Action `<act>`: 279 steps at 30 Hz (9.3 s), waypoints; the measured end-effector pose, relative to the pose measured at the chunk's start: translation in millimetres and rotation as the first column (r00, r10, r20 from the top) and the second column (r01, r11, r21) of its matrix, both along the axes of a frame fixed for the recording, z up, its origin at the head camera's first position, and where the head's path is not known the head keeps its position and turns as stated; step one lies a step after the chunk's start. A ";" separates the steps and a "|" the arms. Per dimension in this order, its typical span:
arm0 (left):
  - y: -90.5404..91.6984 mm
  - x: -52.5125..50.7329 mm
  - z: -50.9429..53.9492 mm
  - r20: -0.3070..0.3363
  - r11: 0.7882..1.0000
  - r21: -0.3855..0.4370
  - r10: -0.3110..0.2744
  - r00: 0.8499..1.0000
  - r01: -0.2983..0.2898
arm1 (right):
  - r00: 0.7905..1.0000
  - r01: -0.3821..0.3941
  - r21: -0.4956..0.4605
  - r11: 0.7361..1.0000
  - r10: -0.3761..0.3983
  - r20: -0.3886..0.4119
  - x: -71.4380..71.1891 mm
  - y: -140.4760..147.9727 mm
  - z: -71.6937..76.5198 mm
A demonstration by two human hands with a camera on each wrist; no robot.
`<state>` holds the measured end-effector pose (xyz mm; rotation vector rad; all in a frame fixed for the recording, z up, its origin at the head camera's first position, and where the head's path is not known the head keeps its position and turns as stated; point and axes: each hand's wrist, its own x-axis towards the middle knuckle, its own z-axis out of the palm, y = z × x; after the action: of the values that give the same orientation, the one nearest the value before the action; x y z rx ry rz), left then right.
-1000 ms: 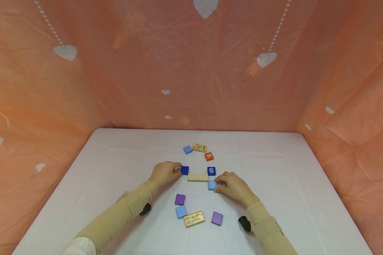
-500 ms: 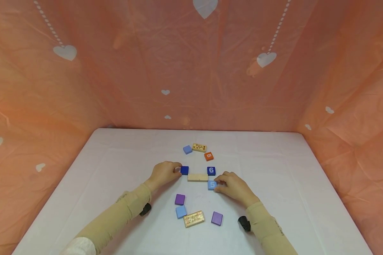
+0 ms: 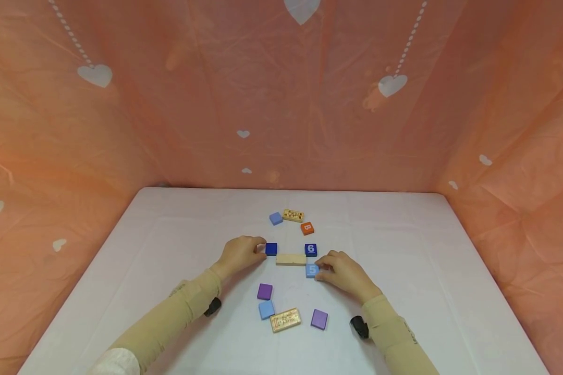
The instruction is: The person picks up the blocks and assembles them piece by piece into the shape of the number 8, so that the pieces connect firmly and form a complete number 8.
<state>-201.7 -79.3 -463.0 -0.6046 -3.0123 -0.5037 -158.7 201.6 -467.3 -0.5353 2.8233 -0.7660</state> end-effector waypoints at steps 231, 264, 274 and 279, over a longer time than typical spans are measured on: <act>-12.5 28.6 0.3 0.101 0.974 0.061 -0.224 0.969 0.219 | 0.963 -0.207 0.000 0.978 0.203 0.177 58.5 7.8 12.8; -13.2 30.2 -2.2 0.091 0.975 0.065 -0.218 0.972 0.213 | 0.990 -0.032 0.019 0.999 0.029 0.139 42.5 -10.3 12.8; -13.8 30.3 -1.4 0.083 0.973 0.068 -0.226 0.971 0.220 | 0.996 0.003 0.049 0.999 -0.008 0.087 37.9 -19.7 13.1; -13.9 30.3 -1.2 0.081 0.970 0.080 -0.236 0.968 0.229 | 0.997 0.032 0.069 0.997 -0.037 0.075 36.6 -25.3 14.5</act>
<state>-171.4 -93.1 -464.2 -0.9624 -3.0061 -0.6609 -122.0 176.3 -452.8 -0.4380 2.7838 -0.6791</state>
